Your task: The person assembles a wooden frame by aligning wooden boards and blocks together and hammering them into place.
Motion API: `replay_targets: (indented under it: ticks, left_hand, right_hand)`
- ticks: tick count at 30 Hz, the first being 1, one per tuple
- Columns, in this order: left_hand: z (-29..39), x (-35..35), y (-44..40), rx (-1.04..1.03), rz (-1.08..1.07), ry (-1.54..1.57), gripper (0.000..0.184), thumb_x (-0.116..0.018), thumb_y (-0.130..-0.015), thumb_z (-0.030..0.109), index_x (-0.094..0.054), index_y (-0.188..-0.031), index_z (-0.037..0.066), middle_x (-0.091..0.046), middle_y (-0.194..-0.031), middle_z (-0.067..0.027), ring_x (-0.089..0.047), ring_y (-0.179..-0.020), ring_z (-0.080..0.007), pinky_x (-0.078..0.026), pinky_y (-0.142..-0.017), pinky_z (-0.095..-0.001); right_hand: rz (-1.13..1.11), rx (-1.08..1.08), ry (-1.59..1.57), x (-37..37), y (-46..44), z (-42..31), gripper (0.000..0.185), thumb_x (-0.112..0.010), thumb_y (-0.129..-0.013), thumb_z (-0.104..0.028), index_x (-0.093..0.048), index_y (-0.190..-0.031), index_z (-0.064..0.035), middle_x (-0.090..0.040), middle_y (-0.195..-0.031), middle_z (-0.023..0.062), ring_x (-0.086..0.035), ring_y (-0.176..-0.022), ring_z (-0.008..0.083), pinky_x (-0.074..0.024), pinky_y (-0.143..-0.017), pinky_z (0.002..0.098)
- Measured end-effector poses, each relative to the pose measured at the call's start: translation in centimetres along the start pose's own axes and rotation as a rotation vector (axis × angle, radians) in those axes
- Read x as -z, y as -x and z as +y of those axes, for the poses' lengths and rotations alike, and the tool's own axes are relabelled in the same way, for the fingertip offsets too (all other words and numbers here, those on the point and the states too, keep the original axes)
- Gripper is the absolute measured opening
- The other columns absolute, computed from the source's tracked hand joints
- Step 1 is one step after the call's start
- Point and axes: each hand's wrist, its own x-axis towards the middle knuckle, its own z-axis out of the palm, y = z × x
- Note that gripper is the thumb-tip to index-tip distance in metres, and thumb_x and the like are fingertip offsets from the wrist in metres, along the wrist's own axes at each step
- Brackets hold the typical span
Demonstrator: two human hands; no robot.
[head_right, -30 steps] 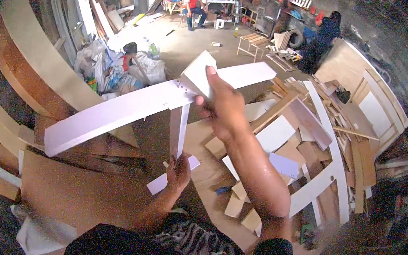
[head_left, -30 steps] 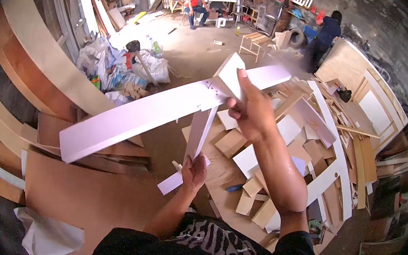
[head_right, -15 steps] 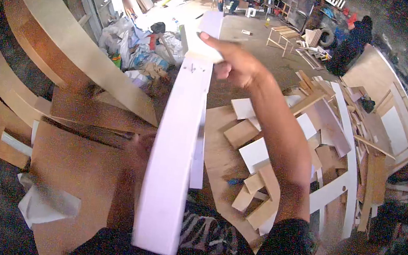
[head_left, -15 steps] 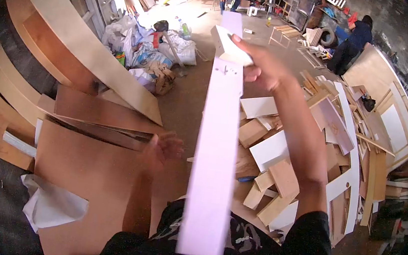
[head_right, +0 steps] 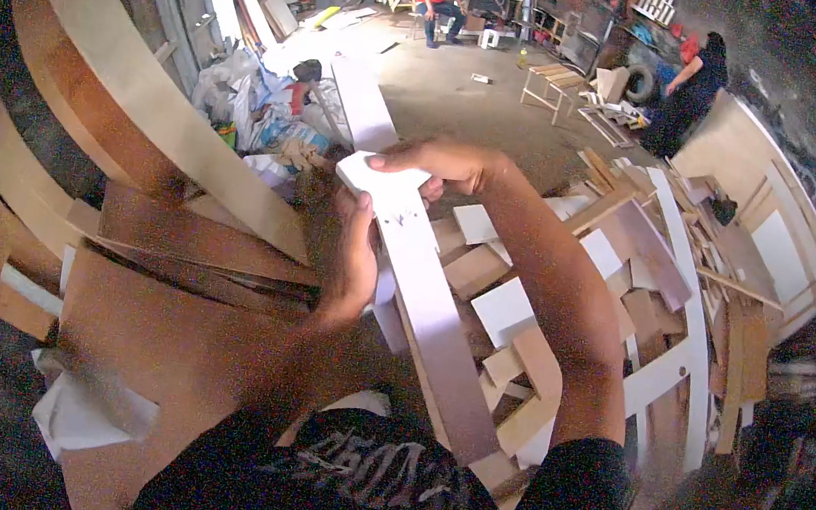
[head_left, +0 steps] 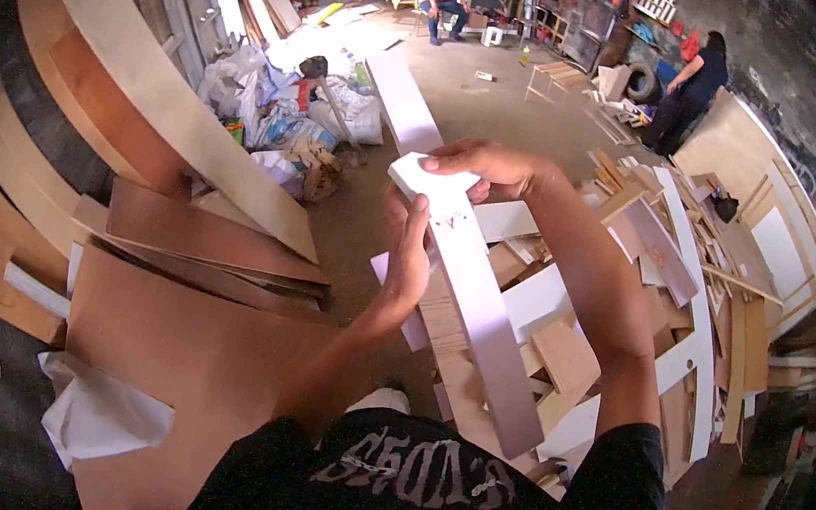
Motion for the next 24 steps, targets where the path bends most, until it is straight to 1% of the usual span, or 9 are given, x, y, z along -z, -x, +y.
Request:
replay_targets:
  ticks: [3, 4, 8, 11, 13, 15, 17, 23, 24]
  left_hand:
    - [-2.2, -0.5, 1.0, 0.114, -0.077, 0.319, 0.063, -0.031, -0.106, 0.047, -0.034, -0.142, -0.004, -0.053, -0.135, -0.0186, -0.050, -0.125, -0.0280, -0.036, -0.108, -0.0411]
    - [-2.6, -0.4, 0.9, 0.136, -0.136, 0.314, 0.067, -0.030, -0.106, 0.052, -0.019, -0.151, 0.004, -0.045, -0.135, -0.0114, -0.049, -0.121, -0.0193, -0.038, -0.105, -0.0354]
    - [0.6, -0.6, 0.6, 0.131, -0.208, 0.215, 0.063, -0.028, -0.108, 0.046, -0.016, -0.153, 0.004, -0.046, -0.137, -0.0128, -0.049, -0.123, -0.0212, -0.038, -0.106, -0.0361]
    - [2.6, -1.3, -0.8, 0.135, -0.332, 0.485, 0.060, -0.026, -0.109, 0.040, -0.014, -0.154, 0.003, -0.044, -0.142, -0.0156, -0.047, -0.129, -0.0232, -0.035, -0.109, -0.0368]
    - [3.4, -1.5, -1.5, 0.069, -0.237, 0.338, 0.060, -0.023, -0.108, 0.041, -0.032, -0.145, -0.005, -0.052, -0.138, -0.0264, -0.051, -0.128, -0.0328, -0.034, -0.110, -0.0420]
    - [5.1, -0.9, -1.7, -0.003, -0.370, 0.388, 0.064, -0.028, -0.109, 0.038, -0.006, -0.156, 0.001, -0.038, -0.148, -0.0191, -0.042, -0.135, -0.0244, -0.030, -0.112, -0.0387]
    - [5.5, -1.1, -1.5, 0.017, -0.208, 0.355, 0.061, -0.030, -0.106, 0.035, -0.018, -0.153, -0.002, -0.044, -0.146, -0.0220, -0.044, -0.134, -0.0279, -0.030, -0.112, -0.0404]
    - [6.6, 2.6, -1.2, 0.063, -0.030, 0.354, 0.065, -0.038, -0.104, 0.026, -0.012, -0.157, -0.001, -0.025, -0.161, -0.0141, -0.026, -0.147, -0.0241, -0.016, -0.120, -0.0398]
    - [7.4, 2.7, -1.2, 0.045, -0.002, 0.368, 0.065, -0.039, -0.103, 0.027, -0.015, -0.156, -0.001, -0.027, -0.160, -0.0138, -0.026, -0.147, -0.0241, -0.016, -0.120, -0.0402]
  right_hand:
    - [0.064, -0.041, 0.009, -0.2, 1.2, 1.0, 0.052, -0.069, -0.092, -0.042, -0.061, -0.125, -0.0020, -0.054, -0.072, -0.0060, -0.038, -0.050, 0.0004, -0.0247, -0.040, 0.0167]
    - [0.119, -0.061, 0.038, -0.3, 1.6, 0.7, 0.053, -0.069, -0.091, -0.045, -0.062, -0.125, -0.0047, -0.053, -0.071, -0.0075, -0.035, -0.048, -0.0007, -0.0234, -0.040, 0.0164]
    - [0.101, -0.040, -0.024, -1.0, 2.9, -1.7, 0.051, -0.071, -0.092, -0.039, -0.063, -0.122, 0.0009, -0.056, -0.074, -0.0041, -0.037, -0.051, 0.0012, -0.0247, -0.042, 0.0187]
    - [0.177, 0.002, 0.006, -1.5, 2.9, -3.3, 0.047, -0.071, -0.092, -0.039, -0.065, -0.116, 0.0005, -0.056, -0.074, -0.0037, -0.037, -0.051, 0.0011, -0.0246, -0.041, 0.0190]
    - [0.189, 0.021, 0.058, -1.9, 2.6, -4.7, 0.041, -0.069, -0.094, -0.038, -0.067, -0.109, 0.0000, -0.057, -0.073, -0.0034, -0.037, -0.050, 0.0011, -0.0237, -0.041, 0.0191]
    - [0.159, 0.033, 0.107, -1.9, 2.5, -5.6, 0.040, -0.065, -0.097, -0.039, -0.067, -0.107, 0.0002, -0.056, -0.073, -0.0036, -0.039, -0.052, 0.0018, -0.0272, -0.042, 0.0200]
    - [0.243, 0.082, 0.273, -2.1, 2.9, -6.0, 0.058, -0.063, -0.093, -0.055, -0.067, -0.116, -0.0026, -0.066, -0.082, 0.0033, -0.050, -0.058, 0.0089, -0.0401, -0.050, 0.0263]
    - [0.545, 0.135, 0.042, -6.6, 7.2, -4.7, 0.056, -0.062, -0.095, -0.052, -0.064, -0.118, -0.0015, -0.066, -0.085, 0.0021, -0.051, -0.058, 0.0093, -0.0414, -0.051, 0.0256]
    - [0.518, 0.034, 0.060, -6.6, 8.5, -4.2, 0.058, -0.061, -0.095, -0.052, -0.062, -0.124, -0.0018, -0.068, -0.095, 0.0042, -0.057, -0.065, 0.0106, -0.0463, -0.054, 0.0240]
